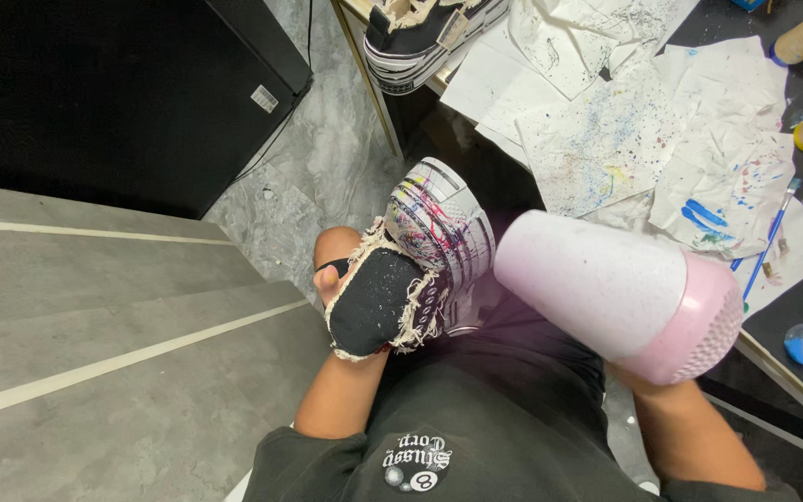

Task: The person holds a sneaker and uses a hair dryer to dry its side, then places the shoe down and uses a brush to mix blue and red liquid in a small cup.

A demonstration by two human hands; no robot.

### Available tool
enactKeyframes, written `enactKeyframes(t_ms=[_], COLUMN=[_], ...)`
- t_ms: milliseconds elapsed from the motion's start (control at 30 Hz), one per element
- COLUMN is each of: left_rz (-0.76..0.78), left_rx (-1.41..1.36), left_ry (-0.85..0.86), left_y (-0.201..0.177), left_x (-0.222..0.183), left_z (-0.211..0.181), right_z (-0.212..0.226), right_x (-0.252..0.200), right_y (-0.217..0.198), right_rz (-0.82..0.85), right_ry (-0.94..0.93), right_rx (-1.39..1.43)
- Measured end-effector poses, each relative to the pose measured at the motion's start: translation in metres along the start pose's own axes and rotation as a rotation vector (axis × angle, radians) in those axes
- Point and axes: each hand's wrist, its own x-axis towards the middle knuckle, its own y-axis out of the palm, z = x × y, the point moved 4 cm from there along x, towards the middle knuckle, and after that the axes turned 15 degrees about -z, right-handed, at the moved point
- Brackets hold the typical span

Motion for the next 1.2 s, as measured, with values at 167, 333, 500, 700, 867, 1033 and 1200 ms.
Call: enactKeyframes(t_ms=[167,333,500,700,867,1033,1200], left_rz=[-0.071,-0.151,-0.21,-0.215,-0.175,-0.176,-0.198], left_rx=[-0.028,-0.085,-0.139,-0.163,-0.148,-0.181,-0.156], left_ry=[0.016,0.046,0.104,0.132,0.142,0.164,0.143], left_y=[0.014,0.031,0.044,0.051,0.053,0.054,0.049], left_x=[0.013,0.02,0.029,0.035,0.035,0.033,0.032], left_z=[0.0,0.002,0.0,0.0,0.0,-0.002,-0.004], right_z=[0.032,0.06,0.077,0.061,0.047,0.032,0.029], right_x=[0.07,0.134,0.146,0.134,0.111,0.09,0.089], right_y=[-0.001,0.019,0.033,0.045,0.049,0.042,0.038], right_rz=[0.104,0.199,0.218,0.219,0.225,0.215,0.244], right_ry=[-0.193,-0.222,-0.29,-0.178,-0.204,-0.219,-0.252], right_rx=[-0.062,-0.178,-0.084,-0.089,-0.076,-0.067,-0.058])
